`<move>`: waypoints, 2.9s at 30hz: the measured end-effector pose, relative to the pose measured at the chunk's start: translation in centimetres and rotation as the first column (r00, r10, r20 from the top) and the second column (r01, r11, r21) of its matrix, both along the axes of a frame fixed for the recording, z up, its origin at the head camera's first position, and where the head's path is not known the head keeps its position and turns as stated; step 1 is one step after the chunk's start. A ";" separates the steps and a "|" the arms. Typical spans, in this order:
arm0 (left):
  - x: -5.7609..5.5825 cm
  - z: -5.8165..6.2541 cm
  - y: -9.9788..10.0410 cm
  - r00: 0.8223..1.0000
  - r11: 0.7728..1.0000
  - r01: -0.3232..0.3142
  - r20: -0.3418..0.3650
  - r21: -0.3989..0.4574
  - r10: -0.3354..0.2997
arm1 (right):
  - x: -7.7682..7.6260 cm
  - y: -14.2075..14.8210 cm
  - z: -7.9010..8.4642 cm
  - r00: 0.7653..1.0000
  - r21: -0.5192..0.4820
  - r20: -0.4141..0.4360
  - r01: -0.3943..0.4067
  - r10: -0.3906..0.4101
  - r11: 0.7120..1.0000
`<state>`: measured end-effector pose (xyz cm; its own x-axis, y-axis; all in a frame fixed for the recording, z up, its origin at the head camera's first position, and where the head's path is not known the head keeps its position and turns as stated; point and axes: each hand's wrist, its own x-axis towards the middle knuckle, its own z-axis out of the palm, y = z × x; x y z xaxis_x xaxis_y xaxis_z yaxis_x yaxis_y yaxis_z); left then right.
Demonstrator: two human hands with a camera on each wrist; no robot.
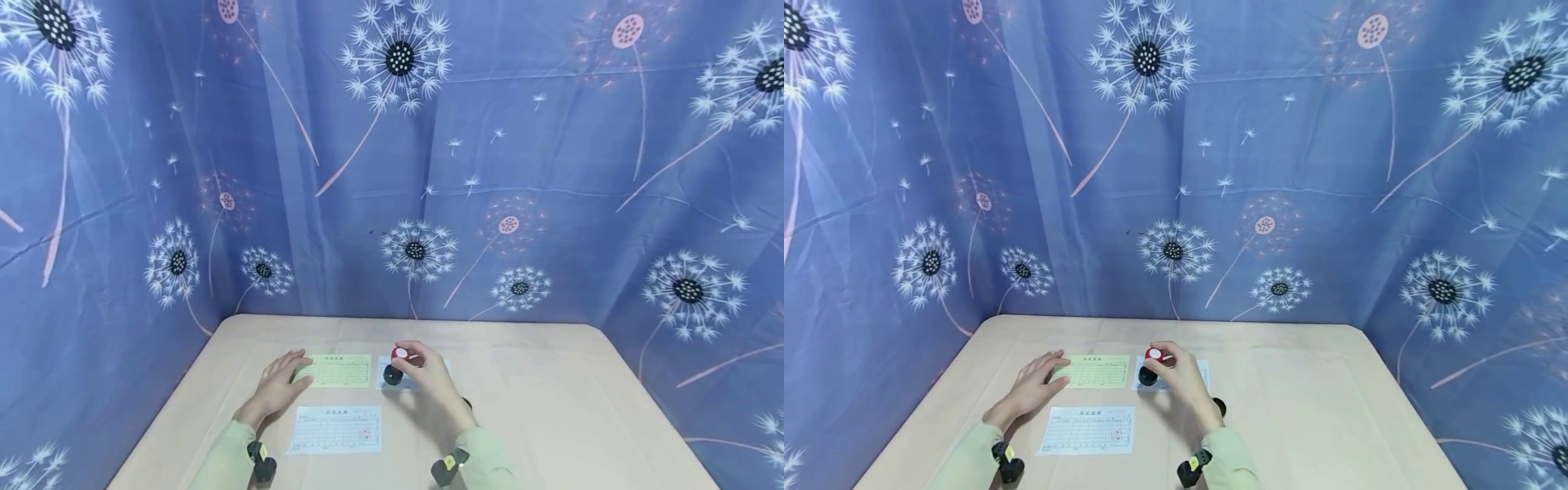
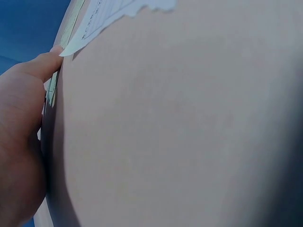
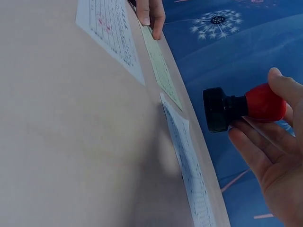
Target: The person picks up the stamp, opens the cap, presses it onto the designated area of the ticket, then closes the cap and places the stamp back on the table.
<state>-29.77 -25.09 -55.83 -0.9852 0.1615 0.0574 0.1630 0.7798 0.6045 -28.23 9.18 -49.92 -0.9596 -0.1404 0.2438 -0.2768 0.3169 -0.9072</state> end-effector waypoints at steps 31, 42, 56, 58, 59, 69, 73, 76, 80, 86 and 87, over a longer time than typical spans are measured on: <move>0.3 0.0 0.2 1.000 1.000 -0.015 0.013 -0.012 0.015 | -2.0 -3.0 -0.2 0.994 0.088 -0.039 -0.096 0.100 0.992; 0.3 0.1 -0.1 1.000 1.000 -0.027 0.009 -0.008 0.027 | -2.5 -5.2 -0.7 0.988 0.090 -0.036 -0.145 0.149 0.985; 0.1 -0.1 0.4 1.000 1.000 -0.018 0.005 -0.003 0.018 | -2.9 -6.7 -2.0 0.987 0.129 -0.022 -0.157 0.161 0.979; 0.1 -0.2 0.3 1.000 1.000 -0.016 0.006 -0.002 0.016 | -3.0 -6.9 -2.1 0.988 0.140 -0.015 -0.153 0.157 0.978; 0.1 -0.2 0.3 1.000 1.000 -0.015 0.007 0.000 0.015 | -3.0 -7.0 -2.2 0.988 0.145 -0.012 -0.152 0.155 0.978; 0.2 0.0 0.2 1.000 1.000 -0.019 0.007 -0.007 0.019 | -3.1 -7.7 -2.8 0.991 0.138 0.004 -0.131 0.132 0.982; 0.3 0.0 0.2 1.000 1.000 -0.015 0.001 -0.004 0.015 | -3.0 -7.8 -3.2 0.992 0.109 0.001 -0.128 0.128 0.986; 0.2 -0.1 0.2 1.000 1.000 -0.013 0.002 -0.001 0.013 | -2.9 -7.7 -3.2 0.991 0.086 0.001 -0.131 0.131 0.988; 0.2 -0.1 0.2 1.000 1.000 -0.016 0.005 -0.007 0.016 | -2.8 -7.8 -3.2 0.992 0.066 0.006 -0.128 0.128 0.990; 0.2 -0.3 0.0 1.000 1.000 -0.016 0.003 -0.009 0.016 | -2.8 -8.1 -3.5 0.993 0.047 0.013 -0.119 0.119 0.992; 0.1 -0.4 -0.1 1.000 1.000 -0.013 0.002 -0.008 0.013 | -2.8 -8.1 -3.6 0.993 0.044 0.012 -0.116 0.115 0.992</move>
